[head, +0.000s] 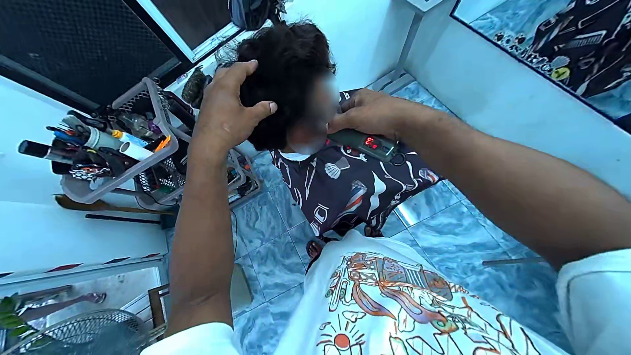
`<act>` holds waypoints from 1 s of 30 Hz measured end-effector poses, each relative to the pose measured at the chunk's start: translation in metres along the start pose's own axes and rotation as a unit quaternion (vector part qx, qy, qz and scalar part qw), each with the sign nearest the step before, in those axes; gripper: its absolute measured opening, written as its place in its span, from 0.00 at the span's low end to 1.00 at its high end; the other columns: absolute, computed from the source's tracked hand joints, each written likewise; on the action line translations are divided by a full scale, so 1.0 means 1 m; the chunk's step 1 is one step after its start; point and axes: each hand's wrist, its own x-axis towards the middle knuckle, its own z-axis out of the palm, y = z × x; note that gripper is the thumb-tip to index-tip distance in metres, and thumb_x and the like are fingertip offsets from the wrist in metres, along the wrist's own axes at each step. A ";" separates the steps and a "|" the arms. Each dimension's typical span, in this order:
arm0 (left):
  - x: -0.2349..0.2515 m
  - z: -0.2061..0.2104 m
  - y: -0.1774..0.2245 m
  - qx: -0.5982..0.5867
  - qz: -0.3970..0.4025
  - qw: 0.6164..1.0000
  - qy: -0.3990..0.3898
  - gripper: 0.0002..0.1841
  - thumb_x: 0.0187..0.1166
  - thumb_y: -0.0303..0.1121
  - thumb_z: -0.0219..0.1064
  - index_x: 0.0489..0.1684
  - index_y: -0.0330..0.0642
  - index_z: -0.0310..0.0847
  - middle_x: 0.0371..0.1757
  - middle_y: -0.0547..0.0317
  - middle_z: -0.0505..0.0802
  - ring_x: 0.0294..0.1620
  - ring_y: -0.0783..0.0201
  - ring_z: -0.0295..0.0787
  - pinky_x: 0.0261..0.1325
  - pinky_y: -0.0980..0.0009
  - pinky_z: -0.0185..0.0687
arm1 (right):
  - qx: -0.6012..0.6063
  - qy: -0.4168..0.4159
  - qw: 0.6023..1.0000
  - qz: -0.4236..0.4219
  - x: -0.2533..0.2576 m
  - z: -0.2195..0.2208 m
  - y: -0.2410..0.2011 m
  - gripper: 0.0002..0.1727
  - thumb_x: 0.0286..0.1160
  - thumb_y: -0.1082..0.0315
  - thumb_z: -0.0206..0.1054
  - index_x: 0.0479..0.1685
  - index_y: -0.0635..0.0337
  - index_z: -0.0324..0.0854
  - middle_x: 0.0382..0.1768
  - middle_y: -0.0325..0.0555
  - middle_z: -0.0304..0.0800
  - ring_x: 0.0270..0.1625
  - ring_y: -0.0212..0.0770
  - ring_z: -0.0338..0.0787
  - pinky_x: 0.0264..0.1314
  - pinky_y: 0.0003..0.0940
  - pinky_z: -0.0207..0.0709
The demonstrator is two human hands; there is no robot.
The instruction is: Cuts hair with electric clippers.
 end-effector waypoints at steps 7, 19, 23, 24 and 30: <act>0.003 -0.002 0.004 0.019 0.001 1.000 -0.010 0.40 0.71 0.53 0.78 0.86 0.53 0.71 0.79 0.52 0.81 0.81 0.56 0.75 0.84 0.51 0.68 | 0.001 -0.022 1.000 -0.004 0.000 -0.009 -0.004 0.21 0.80 0.50 0.71 0.46 0.63 0.86 0.34 0.53 0.93 0.25 0.44 0.92 0.24 0.39 0.88; 0.003 -0.001 0.006 0.034 0.005 0.999 -0.012 0.40 0.72 0.54 0.77 0.86 0.53 0.71 0.79 0.52 0.82 0.81 0.55 0.76 0.84 0.49 0.68 | -0.027 -0.023 0.999 -0.001 0.002 -0.016 -0.004 0.22 0.79 0.49 0.72 0.43 0.63 0.86 0.30 0.52 0.92 0.22 0.43 0.90 0.23 0.39 0.87; 0.002 -0.001 0.007 0.036 0.004 0.999 -0.012 0.40 0.72 0.54 0.76 0.86 0.53 0.70 0.79 0.52 0.82 0.81 0.55 0.76 0.84 0.50 0.68 | 0.004 -0.043 0.999 -0.027 0.002 -0.018 -0.007 0.21 0.81 0.50 0.69 0.43 0.63 0.87 0.30 0.52 0.92 0.21 0.42 0.89 0.22 0.37 0.86; 0.002 -0.002 0.008 0.036 0.002 0.999 -0.014 0.40 0.73 0.53 0.76 0.87 0.53 0.70 0.79 0.52 0.82 0.81 0.55 0.76 0.84 0.50 0.68 | -0.028 -0.031 0.999 -0.003 0.002 -0.018 -0.008 0.21 0.79 0.50 0.71 0.42 0.63 0.86 0.29 0.53 0.91 0.21 0.43 0.89 0.22 0.40 0.87; 0.001 -0.002 0.009 0.043 -0.002 0.999 -0.014 0.39 0.73 0.54 0.76 0.87 0.54 0.70 0.79 0.53 0.82 0.81 0.56 0.76 0.84 0.50 0.68 | -0.007 -0.040 0.999 -0.030 0.001 -0.019 -0.013 0.21 0.82 0.50 0.68 0.41 0.64 0.87 0.29 0.51 0.91 0.21 0.41 0.89 0.22 0.36 0.87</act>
